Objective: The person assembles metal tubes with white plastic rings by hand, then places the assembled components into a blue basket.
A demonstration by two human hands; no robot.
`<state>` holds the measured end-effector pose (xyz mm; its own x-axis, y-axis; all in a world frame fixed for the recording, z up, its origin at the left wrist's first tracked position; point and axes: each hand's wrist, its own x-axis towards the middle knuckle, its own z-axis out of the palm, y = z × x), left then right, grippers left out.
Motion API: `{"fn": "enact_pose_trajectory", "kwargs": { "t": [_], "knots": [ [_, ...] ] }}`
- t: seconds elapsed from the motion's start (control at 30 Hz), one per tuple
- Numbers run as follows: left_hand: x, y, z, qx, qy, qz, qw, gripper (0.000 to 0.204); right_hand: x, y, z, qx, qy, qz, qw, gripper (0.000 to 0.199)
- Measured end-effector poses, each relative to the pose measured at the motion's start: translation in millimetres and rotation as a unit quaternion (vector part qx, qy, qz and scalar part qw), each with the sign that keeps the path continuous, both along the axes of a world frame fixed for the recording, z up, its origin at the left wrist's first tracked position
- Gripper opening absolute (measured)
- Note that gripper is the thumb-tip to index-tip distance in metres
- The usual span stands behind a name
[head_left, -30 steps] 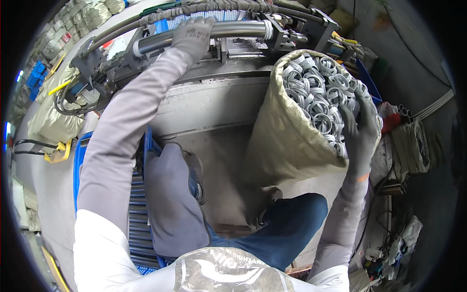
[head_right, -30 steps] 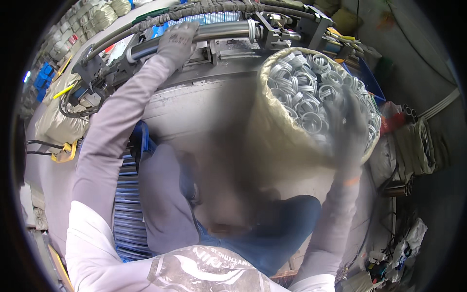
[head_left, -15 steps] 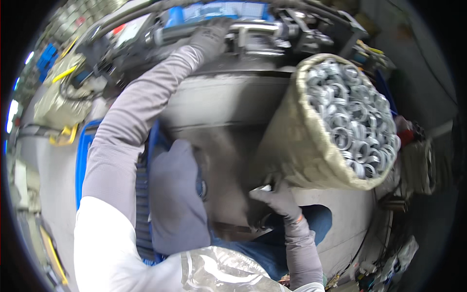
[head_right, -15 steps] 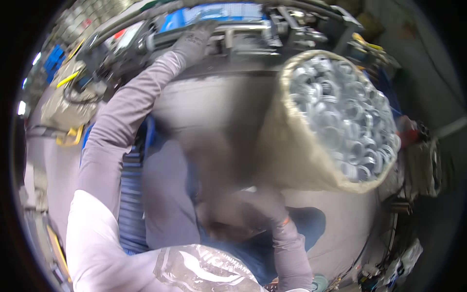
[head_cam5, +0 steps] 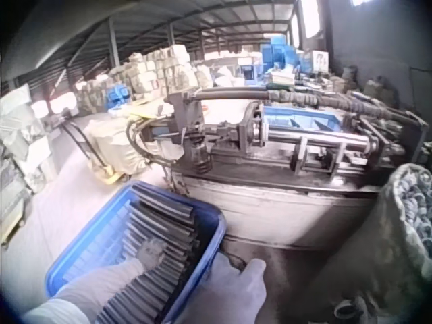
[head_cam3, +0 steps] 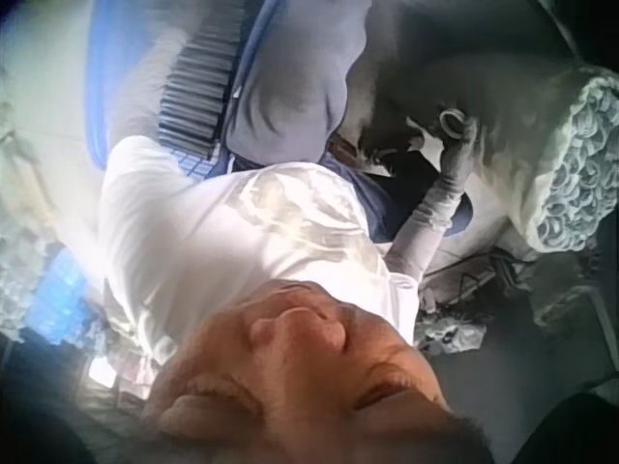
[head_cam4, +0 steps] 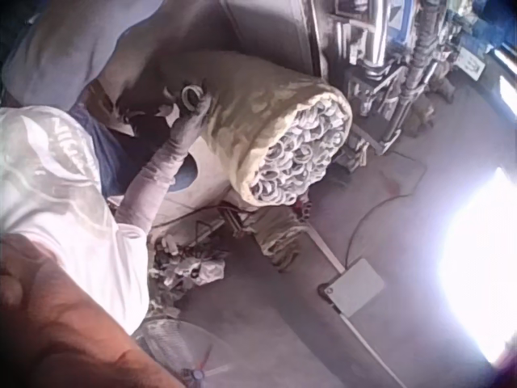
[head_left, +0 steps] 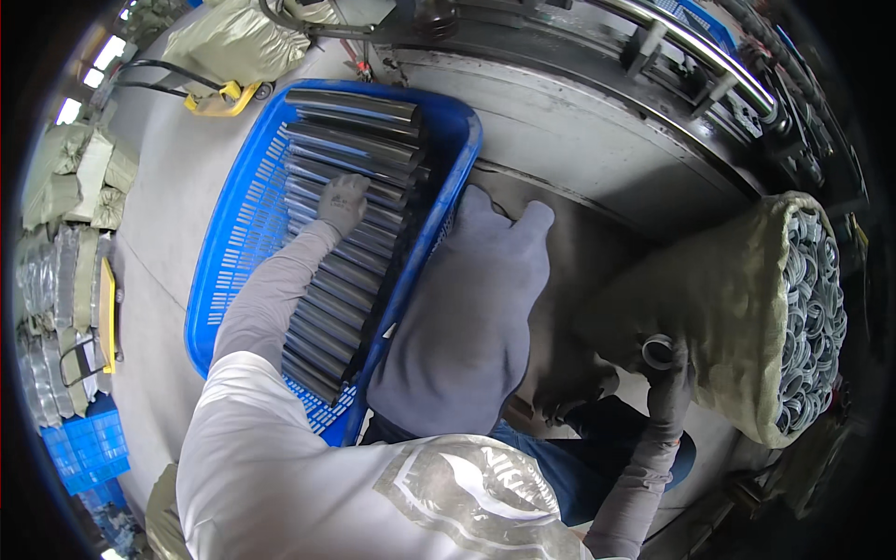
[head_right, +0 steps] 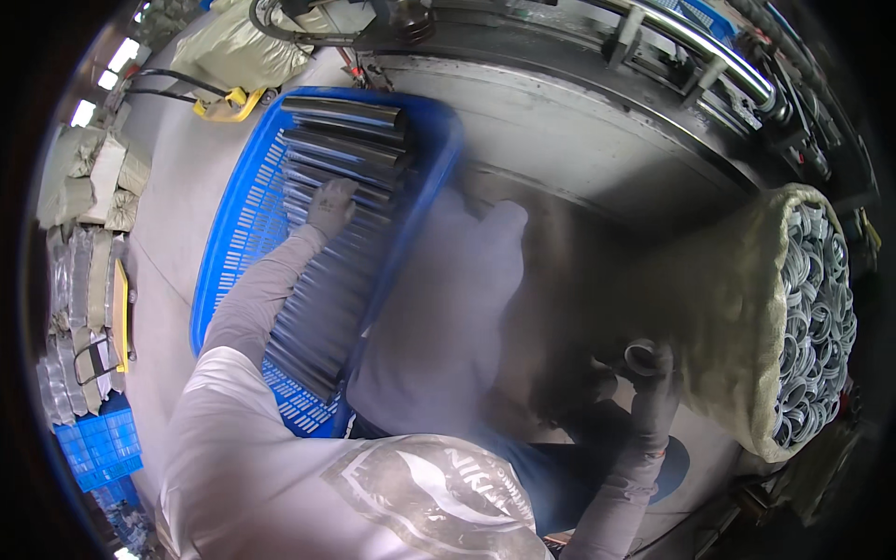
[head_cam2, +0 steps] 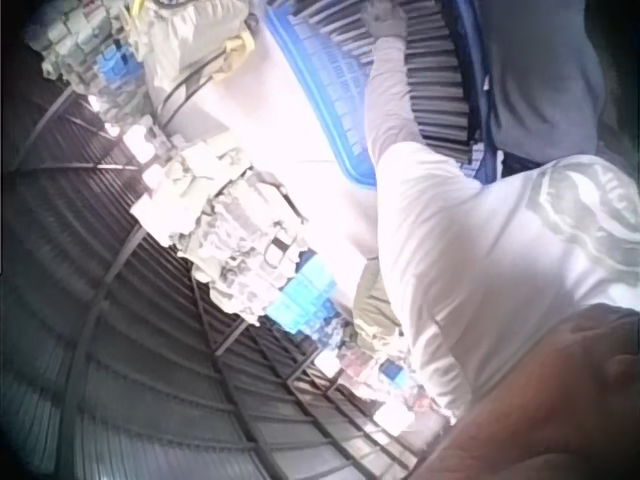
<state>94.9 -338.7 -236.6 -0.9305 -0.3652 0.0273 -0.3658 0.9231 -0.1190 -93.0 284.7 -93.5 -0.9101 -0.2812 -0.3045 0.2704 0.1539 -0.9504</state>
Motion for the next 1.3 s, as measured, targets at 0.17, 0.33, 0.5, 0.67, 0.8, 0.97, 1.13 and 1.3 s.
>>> {"fn": "enact_pose_trajectory", "kwargs": {
  "t": [0.17,0.33,0.5,0.67,0.8,0.97,1.13,1.3],
  "knots": [
    [-15,-31,-6,-0.112,0.208,-0.010,0.972,0.063,-6,-13,2,0.185,0.149,0.084,0.968,0.040],
    [-115,-78,62,-0.149,0.143,-0.021,0.978,0.059,-10,10,-30,0.047,0.064,0.023,0.997,0.050],
    [-144,-75,56,-0.198,0.013,0.009,0.980,0.038,10,-38,9,-0.060,0.000,-0.001,0.998,0.018],
    [-165,-19,138,-0.088,0.038,-0.037,0.995,0.075,21,-48,36,-0.159,-0.076,-0.061,0.982,0.038],
    [-123,115,234,-0.049,0.162,-0.183,0.968,0.078,13,-78,27,-0.321,-0.162,-0.065,0.931,0.054],
    [-87,289,281,0.090,0.108,-0.370,0.918,0.070,28,-89,30,-0.201,0.034,-0.085,0.975,0.040],
    [-87,337,250,0.096,0.072,-0.385,0.915,0.064,44,-82,45,-0.058,0.246,-0.031,0.967,0.045],
    [-88,356,242,0.066,0.040,-0.384,0.920,0.054,50,-74,40,-0.021,0.273,-0.066,0.959,0.048]
  ]
}}
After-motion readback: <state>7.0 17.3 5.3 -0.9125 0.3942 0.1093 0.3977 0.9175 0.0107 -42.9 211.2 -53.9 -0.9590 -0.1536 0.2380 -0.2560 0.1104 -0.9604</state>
